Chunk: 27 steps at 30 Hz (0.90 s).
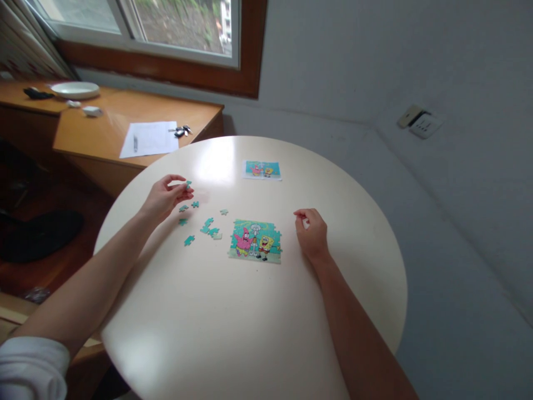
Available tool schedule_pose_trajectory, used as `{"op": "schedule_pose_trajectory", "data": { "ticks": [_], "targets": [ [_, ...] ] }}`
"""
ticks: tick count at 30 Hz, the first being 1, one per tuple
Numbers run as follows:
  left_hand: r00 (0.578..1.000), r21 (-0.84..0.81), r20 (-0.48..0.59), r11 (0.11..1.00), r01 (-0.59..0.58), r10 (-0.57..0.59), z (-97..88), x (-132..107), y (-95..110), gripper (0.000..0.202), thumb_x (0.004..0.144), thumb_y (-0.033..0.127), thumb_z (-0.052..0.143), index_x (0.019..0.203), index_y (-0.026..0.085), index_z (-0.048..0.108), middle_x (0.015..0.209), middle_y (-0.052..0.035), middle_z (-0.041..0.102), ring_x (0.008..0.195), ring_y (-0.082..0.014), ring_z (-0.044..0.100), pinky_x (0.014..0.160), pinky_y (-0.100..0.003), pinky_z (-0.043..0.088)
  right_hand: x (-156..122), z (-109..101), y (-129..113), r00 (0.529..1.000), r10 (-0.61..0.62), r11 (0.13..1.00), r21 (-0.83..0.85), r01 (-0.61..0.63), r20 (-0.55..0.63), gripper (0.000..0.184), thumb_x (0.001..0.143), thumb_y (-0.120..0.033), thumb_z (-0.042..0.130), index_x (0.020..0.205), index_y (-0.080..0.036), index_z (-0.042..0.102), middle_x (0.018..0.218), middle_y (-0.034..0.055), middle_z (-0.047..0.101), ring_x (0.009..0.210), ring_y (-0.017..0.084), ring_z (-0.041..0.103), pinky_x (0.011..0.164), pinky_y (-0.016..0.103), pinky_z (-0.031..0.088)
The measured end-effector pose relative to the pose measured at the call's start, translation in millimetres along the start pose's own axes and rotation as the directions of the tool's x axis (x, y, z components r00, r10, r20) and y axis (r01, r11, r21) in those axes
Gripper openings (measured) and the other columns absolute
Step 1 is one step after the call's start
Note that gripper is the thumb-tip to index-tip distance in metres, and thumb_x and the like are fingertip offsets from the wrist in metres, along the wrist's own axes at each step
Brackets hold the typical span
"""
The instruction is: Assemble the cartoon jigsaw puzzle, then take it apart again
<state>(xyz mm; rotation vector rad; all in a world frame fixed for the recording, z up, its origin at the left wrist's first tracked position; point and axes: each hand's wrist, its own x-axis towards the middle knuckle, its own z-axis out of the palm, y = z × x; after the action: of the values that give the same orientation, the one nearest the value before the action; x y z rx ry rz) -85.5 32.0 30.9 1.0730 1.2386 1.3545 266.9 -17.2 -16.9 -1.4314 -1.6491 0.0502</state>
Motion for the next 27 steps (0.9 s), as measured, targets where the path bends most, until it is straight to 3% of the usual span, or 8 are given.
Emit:
{"op": "schedule_pose_trajectory", "data": {
  "ticks": [5, 9, 13, 17, 20, 27],
  "targets": [
    [0.966, 0.078, 0.159, 0.973, -0.218, 0.204, 20.9, -13.1, -5.8, 0.021, 0.072, 0.029, 0.068, 0.084, 0.016, 0.057, 0.064, -0.0003, 0.066, 0.060, -0.0129, 0.064, 0.069, -0.033, 0.056, -0.9, 1.0, -9.3, 0.992, -0.126, 0.992, -0.030, 0.126, 0.006, 0.016, 0.077, -0.014, 0.046, 0.078, -0.018, 0.062, 0.078, 0.0063, 0.064, 0.076, 0.019, 0.060, 0.068, 0.034, 0.049],
    [0.882, 0.183, 0.324, 0.892, -0.414, 0.343, 42.1, -30.1, -7.5, 0.017, 0.077, 0.032, 0.061, 0.080, 0.015, 0.062, 0.076, -0.0059, 0.069, 0.070, -0.0162, 0.066, 0.072, -0.035, 0.056, -2.6, 0.6, -21.5, 0.988, -0.154, 0.988, -0.015, 0.154, 0.029, 0.017, 0.078, -0.012, 0.046, 0.078, -0.019, 0.062, 0.078, 0.0064, 0.065, 0.078, 0.019, 0.061, 0.071, 0.034, 0.050],
    [0.785, 0.308, 0.495, 0.770, -0.559, 0.373, 66.7, -51.4, -7.3, 0.019, 0.083, 0.028, 0.051, 0.086, 0.017, 0.066, 0.086, -0.0070, 0.072, 0.081, -0.0175, 0.067, 0.075, -0.033, 0.055, -4.9, 0.1, -36.6, 0.991, -0.112, 0.986, 0.129, 0.102, 0.073, 0.019, 0.082, -0.015, 0.046, 0.082, -0.019, 0.065, 0.083, 0.0063, 0.069, 0.080, 0.018, 0.063, 0.073, 0.033, 0.051],
    [0.726, 0.358, 0.595, 0.695, -0.624, 0.345, 94.5, -71.0, -8.9, 0.023, 0.084, 0.025, 0.047, 0.091, 0.017, 0.068, 0.090, -0.0071, 0.072, 0.084, -0.0187, 0.067, 0.076, -0.032, 0.054, -5.8, 0.4, -49.4, 0.980, -0.029, 0.931, 0.362, -0.046, 0.199, 0.023, 0.086, -0.028, 0.048, 0.092, -0.020, 0.068, 0.095, 0.0072, 0.071, 0.089, 0.018, 0.065, 0.077, 0.032, 0.052],
    [0.695, 0.338, 0.642, 0.693, -0.636, 0.324, 112.6, -79.2, -13.4, 0.026, 0.083, 0.024, 0.046, 0.096, 0.018, 0.068, 0.092, -0.0069, 0.072, 0.084, -0.0182, 0.067, 0.075, -0.031, 0.053, -5.8, 0.8, -53.3, 0.947, -0.022, 0.873, 0.467, -0.139, 0.322, 0.025, 0.085, -0.033, 0.050, 0.090, -0.020, 0.070, 0.095, 0.0070, 0.071, 0.089, 0.018, 0.066, 0.079, 0.032, 0.052],
    [0.701, 0.374, 0.660, 0.692, -0.618, 0.270, 123.1, -80.9, -26.3, 0.029, 0.084, 0.024, 0.044, 0.104, 0.018, 0.064, 0.099, -0.0066, 0.071, 0.092, -0.0193, 0.065, 0.083, -0.034, 0.051, -5.3, 5.6, -47.0, 0.921, 0.077, 0.792, 0.537, -0.289, 0.382, 0.022, 0.076, -0.040, 0.063, 0.075, -0.019, 0.068, 0.079, 0.0041, 0.070, 0.077, 0.017, 0.064, 0.070, 0.029, 0.051]
  ]
}}
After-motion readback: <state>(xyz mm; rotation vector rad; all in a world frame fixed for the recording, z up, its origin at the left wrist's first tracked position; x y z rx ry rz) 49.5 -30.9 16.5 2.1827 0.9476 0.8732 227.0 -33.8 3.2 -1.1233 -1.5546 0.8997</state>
